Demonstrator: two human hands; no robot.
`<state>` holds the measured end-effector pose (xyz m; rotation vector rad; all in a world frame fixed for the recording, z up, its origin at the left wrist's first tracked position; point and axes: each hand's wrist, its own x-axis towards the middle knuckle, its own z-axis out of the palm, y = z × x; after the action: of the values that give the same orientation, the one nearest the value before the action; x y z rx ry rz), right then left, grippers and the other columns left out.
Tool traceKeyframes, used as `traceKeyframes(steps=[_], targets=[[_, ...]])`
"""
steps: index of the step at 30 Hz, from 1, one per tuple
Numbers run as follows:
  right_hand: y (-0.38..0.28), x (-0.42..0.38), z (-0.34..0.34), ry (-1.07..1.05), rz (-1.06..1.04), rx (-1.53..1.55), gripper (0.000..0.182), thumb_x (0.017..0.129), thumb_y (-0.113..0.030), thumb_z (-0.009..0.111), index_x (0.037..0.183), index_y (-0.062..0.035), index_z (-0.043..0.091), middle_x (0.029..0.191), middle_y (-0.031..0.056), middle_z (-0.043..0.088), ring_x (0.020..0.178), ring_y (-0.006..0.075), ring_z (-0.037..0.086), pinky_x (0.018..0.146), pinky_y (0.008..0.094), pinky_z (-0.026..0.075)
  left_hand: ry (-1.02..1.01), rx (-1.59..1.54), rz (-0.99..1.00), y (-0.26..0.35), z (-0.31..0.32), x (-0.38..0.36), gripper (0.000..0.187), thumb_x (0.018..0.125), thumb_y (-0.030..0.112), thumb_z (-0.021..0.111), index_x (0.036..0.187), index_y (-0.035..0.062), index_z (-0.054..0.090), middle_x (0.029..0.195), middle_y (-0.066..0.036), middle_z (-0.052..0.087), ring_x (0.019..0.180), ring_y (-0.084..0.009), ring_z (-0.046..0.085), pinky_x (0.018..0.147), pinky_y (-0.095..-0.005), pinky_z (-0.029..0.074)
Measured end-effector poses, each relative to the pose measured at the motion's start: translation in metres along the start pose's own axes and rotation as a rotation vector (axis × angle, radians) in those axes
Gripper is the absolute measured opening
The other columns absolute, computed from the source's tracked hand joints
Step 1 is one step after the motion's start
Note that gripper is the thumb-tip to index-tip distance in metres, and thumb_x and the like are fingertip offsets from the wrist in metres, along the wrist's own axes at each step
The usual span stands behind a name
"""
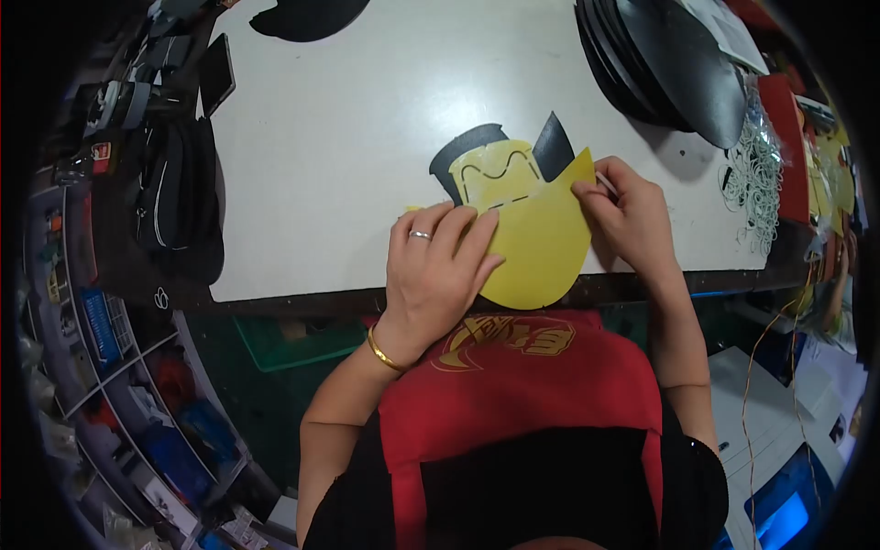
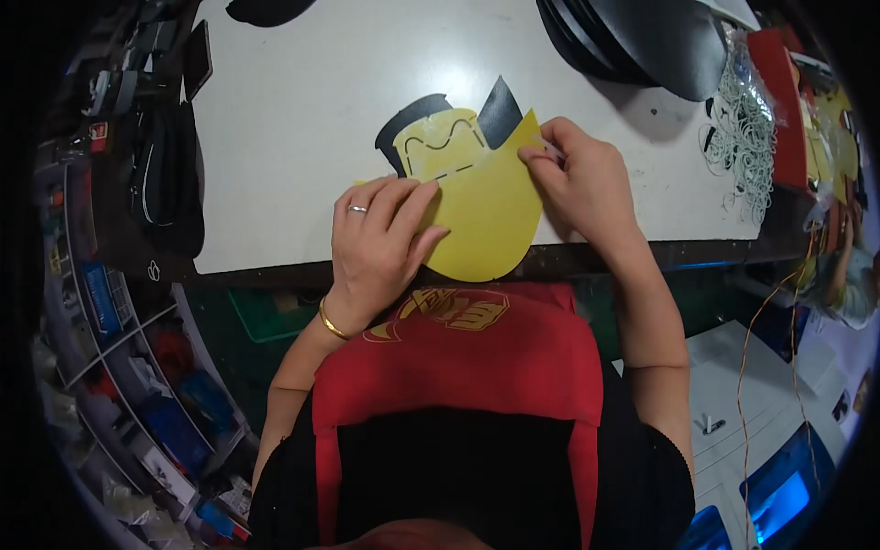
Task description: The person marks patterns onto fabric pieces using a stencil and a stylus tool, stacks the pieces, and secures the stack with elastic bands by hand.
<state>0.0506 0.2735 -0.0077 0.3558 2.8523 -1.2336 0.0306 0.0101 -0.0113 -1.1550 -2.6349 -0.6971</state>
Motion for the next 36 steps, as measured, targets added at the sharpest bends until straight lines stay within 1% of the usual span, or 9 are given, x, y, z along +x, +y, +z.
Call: traceKeyframes(steps=[5,8,14,17,26,29,32,33,36], targets=[[-0.008,0.014,0.004,0.044,-0.152,-0.082,0.029,0.091,-0.031,0.071,0.101,-0.0040,0.069,0.073,0.0160,0.069,0.068,0.0327,0.069,0.062,0.0383,0.052,-0.010,-0.003,-0.016,0.003,0.001,-0.002,0.054,0.074,0.019,0.084,0.122,0.0058,0.065,0.112,-0.008,0.065,0.105,-0.0276,0.060,0.093,-0.0433,0.045],[-0.007,0.036,0.003,0.001,-0.189,-0.181,0.030,0.090,-0.033,0.072,0.098,-0.0041,0.069,0.074,0.0156,0.070,0.068,0.0336,0.069,0.063,0.0397,0.052,-0.024,0.010,-0.051,0.007,0.004,-0.002,0.054,0.074,0.019,0.084,0.123,0.0057,0.065,0.117,-0.009,0.064,0.108,-0.0291,0.059,0.093,-0.0436,0.044],[-0.002,0.048,0.008,-0.008,-0.223,-0.207,0.029,0.090,-0.033,0.069,0.096,-0.0044,0.069,0.073,0.0151,0.070,0.069,0.0356,0.069,0.065,0.0431,0.053,-0.063,0.008,-0.113,0.016,0.006,-0.002,0.057,0.075,0.020,0.084,0.126,0.0046,0.064,0.128,-0.013,0.060,0.114,-0.0334,0.055,0.095,-0.0436,0.044],[-0.006,0.048,0.008,-0.019,-0.216,-0.263,0.029,0.092,-0.029,0.070,0.096,-0.0011,0.067,0.074,0.0166,0.068,0.066,0.0325,0.068,0.061,0.0384,0.051,-0.071,0.002,-0.129,0.018,0.008,-0.003,0.057,0.075,0.020,0.084,0.126,0.0036,0.064,0.130,-0.015,0.059,0.114,-0.0342,0.054,0.096,-0.0436,0.044],[-0.007,0.048,0.012,-0.005,-0.217,-0.384,0.029,0.093,-0.031,0.068,0.097,-0.0032,0.067,0.073,0.0149,0.069,0.070,0.0347,0.069,0.064,0.0410,0.052,-0.084,0.037,-0.111,0.018,0.013,-0.006,0.056,0.075,0.020,0.085,0.125,0.0049,0.065,0.133,-0.016,0.058,0.115,-0.0365,0.055,0.096,-0.0450,0.048],[-0.016,0.049,-0.002,0.087,-0.302,-0.434,0.028,0.094,-0.035,0.065,0.098,-0.0077,0.069,0.074,0.0134,0.070,0.075,0.0344,0.070,0.066,0.0447,0.054,-0.130,0.075,-0.147,0.024,0.009,-0.003,0.055,0.076,0.024,0.084,0.125,0.0076,0.065,0.135,-0.015,0.058,0.117,-0.0364,0.055,0.096,-0.0447,0.049],[-0.037,0.054,-0.019,0.196,-0.499,-0.226,0.024,0.097,-0.032,0.060,0.101,-0.0104,0.070,0.083,0.0101,0.070,0.080,0.0320,0.068,0.068,0.0423,0.053,-0.142,0.093,-0.158,0.022,0.012,-0.005,0.054,0.077,0.028,0.082,0.125,0.0098,0.066,0.135,-0.014,0.058,0.117,-0.0355,0.056,0.096,-0.0434,0.049],[-0.043,0.055,-0.019,0.231,-0.672,-0.292,0.023,0.100,-0.030,0.056,0.102,-0.0116,0.070,0.092,0.0078,0.069,0.084,0.0300,0.067,0.069,0.0405,0.052,-0.126,0.095,-0.139,0.021,0.013,-0.007,0.055,0.077,0.029,0.082,0.125,0.0096,0.065,0.135,-0.015,0.057,0.117,-0.0361,0.056,0.094,-0.0432,0.049],[-0.069,0.051,-0.015,-0.155,-0.619,-0.201,0.026,0.100,-0.032,0.056,0.101,-0.0108,0.071,0.097,0.0068,0.069,0.081,0.0299,0.067,0.068,0.0411,0.052,-0.081,0.098,-0.093,0.018,0.017,-0.010,0.056,0.077,0.031,0.081,0.126,0.0097,0.063,0.135,-0.018,0.056,0.115,-0.0373,0.056,0.091,-0.0427,0.050]])
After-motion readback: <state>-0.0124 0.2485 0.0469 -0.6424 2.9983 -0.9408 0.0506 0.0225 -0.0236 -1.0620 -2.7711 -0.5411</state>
